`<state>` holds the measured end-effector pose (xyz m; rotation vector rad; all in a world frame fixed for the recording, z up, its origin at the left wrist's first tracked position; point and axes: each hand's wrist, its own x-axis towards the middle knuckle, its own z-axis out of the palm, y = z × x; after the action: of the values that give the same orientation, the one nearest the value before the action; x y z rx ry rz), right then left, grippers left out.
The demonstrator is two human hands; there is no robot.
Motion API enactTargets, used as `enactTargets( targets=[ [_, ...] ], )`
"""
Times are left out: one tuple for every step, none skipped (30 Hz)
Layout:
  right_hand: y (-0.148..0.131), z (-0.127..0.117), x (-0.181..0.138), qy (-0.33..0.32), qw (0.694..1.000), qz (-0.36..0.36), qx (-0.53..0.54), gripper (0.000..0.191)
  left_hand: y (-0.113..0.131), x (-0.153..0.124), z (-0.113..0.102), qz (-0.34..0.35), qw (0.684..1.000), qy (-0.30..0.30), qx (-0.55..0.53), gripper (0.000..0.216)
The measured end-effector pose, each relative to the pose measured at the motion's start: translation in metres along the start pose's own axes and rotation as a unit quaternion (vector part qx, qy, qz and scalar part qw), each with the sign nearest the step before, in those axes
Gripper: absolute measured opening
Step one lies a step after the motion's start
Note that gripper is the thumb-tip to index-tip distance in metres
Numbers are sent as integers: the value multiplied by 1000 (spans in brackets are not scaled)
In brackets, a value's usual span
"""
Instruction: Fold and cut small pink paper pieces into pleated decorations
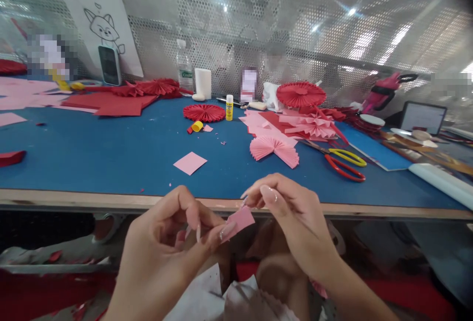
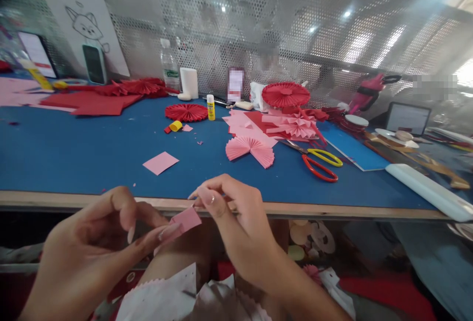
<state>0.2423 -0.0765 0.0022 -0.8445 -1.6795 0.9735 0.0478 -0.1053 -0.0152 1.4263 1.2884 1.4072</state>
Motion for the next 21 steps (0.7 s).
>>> enactTargets(
  targets=[
    [1,3,-1,-6,1000,-9,-13,24,1,-1,1,-7,1000,-1,-10,45],
    [1,6,-2,-13,999,-18,-31,21,2,-2,2,-13,1000,0,-17,45],
    [2,9,-3,-18,998,-23,-46,17,3,-3,2,-18,1000,2,-24,45],
    [2,12,-3,-17,998,-25,-56,15,4,-5,3,-23,999,6,-28,46],
    [3,15,-3,-9,998,-22,-58,15,5,-6,3,-24,999,13,-33,46],
    [3,17,-3,6,999,-15,-52,17,5,-7,4,-23,999,18,-38,47],
    [2,19,-2,18,999,-5,-40,20,6,-8,4,-23,998,21,-46,47],
    [2,20,-2,26,999,6,-25,22,5,-8,5,-27,998,20,-57,48],
    [2,20,-1,29,999,14,-7,24,5,-8,5,-34,997,17,-73,48],
    [2,20,0,29,999,18,10,25,4,-8,6,-42,995,10,-94,48],
    [3,21,0,29,999,19,24,27,3,-7,7,-54,991,-1,-121,48],
    [3,21,1,29,999,15,33,29,2,-6,8,-71,986,-13,-149,48],
    [4,21,1,31,999,6,33,31,1,-5,9,-87,980,-23,-178,48],
    [6,21,2,35,999,-8,24,32,0,-4,10,-100,973,-32,-204,49],
    [7,22,2,38,999,-23,8,32,-1,-3,11,-112,967,-36,-224,49],
    [9,22,3,42,998,-36,-10,32,-2,-3,11,-120,964,-36,-237,49],
    [11,22,3,47,998,-44,-23,33,-3,-2,12,-124,962,-32,-243,48],
    [12,22,3,59,997,-49,-27,35,-3,-2,12,-122,961,-27,-245,47],
    [13,22,3,74,996,-50,-25,38,-4,-2,12,-119,962,-25,-244,47],
    [14,21,2,89,995,-52,-20,41,-4,-1,13,-120,963,-23,-240,46],
    [15,21,2,96,994,-53,-21,42,-4,-1,13,-120,964,-22,-236,47]
  ],
)
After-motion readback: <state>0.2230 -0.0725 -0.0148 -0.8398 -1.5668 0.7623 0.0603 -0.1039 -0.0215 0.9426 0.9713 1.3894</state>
